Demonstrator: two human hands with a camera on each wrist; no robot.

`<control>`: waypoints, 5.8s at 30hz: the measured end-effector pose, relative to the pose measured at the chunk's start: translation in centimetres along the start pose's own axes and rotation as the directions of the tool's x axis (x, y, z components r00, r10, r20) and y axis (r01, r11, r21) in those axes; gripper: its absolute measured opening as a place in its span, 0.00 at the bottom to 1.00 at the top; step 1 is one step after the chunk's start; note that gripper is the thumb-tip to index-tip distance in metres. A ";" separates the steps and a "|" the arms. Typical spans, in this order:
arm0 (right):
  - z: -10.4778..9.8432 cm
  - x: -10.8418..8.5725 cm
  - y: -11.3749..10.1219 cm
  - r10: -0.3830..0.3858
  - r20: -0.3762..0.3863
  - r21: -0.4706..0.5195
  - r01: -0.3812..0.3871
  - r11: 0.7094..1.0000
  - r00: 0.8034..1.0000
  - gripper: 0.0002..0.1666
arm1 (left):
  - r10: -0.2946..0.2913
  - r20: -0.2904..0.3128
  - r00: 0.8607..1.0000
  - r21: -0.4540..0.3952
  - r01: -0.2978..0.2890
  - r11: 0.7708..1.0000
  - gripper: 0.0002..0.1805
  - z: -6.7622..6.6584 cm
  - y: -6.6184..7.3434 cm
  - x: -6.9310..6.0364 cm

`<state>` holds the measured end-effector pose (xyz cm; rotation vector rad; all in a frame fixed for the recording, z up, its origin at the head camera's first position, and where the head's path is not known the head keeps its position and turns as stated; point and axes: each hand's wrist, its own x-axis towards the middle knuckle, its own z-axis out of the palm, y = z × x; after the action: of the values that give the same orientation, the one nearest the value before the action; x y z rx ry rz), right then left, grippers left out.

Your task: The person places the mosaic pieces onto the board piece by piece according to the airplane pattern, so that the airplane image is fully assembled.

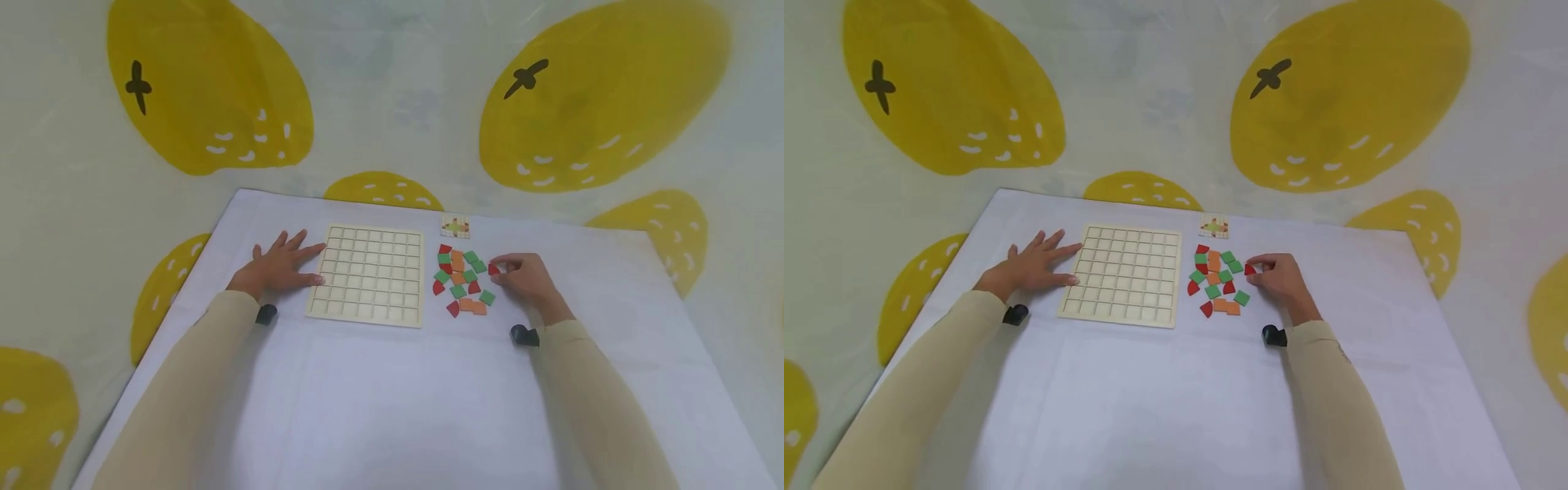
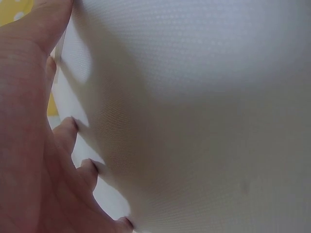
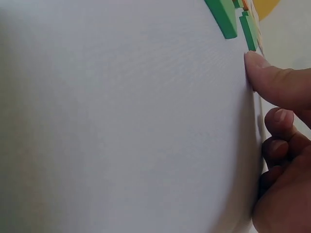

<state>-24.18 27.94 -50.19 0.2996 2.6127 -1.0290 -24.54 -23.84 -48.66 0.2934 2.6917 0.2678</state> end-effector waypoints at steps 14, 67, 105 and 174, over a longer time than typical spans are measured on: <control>1.3 0.8 -1.2 -0.106 0.024 -0.063 0.107 0.992 0.994 0.25 | -0.050 0.016 0.999 -0.012 0.050 0.999 0.51 -0.4 -0.6 -1.3; 3.3 -1.1 -6.4 -0.096 0.021 0.046 0.095 0.994 0.995 0.25 | -0.045 -0.007 0.999 0.007 0.045 0.999 0.49 -0.7 1.0 0.0; 5.9 -1.6 -8.9 -0.171 0.054 0.150 0.161 0.975 0.984 0.20 | -0.046 -0.002 0.999 0.028 0.046 0.999 0.52 -0.7 1.0 0.1; 9.6 -0.3 -11.7 -0.209 0.021 0.099 0.206 0.974 0.978 0.18 | -0.011 -0.029 1.000 0.052 0.012 0.999 0.50 -0.5 0.8 0.2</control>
<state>-25.43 12.82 -49.41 0.0315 2.6125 -1.2198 -24.76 -23.11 -48.11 0.2917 2.7310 0.2002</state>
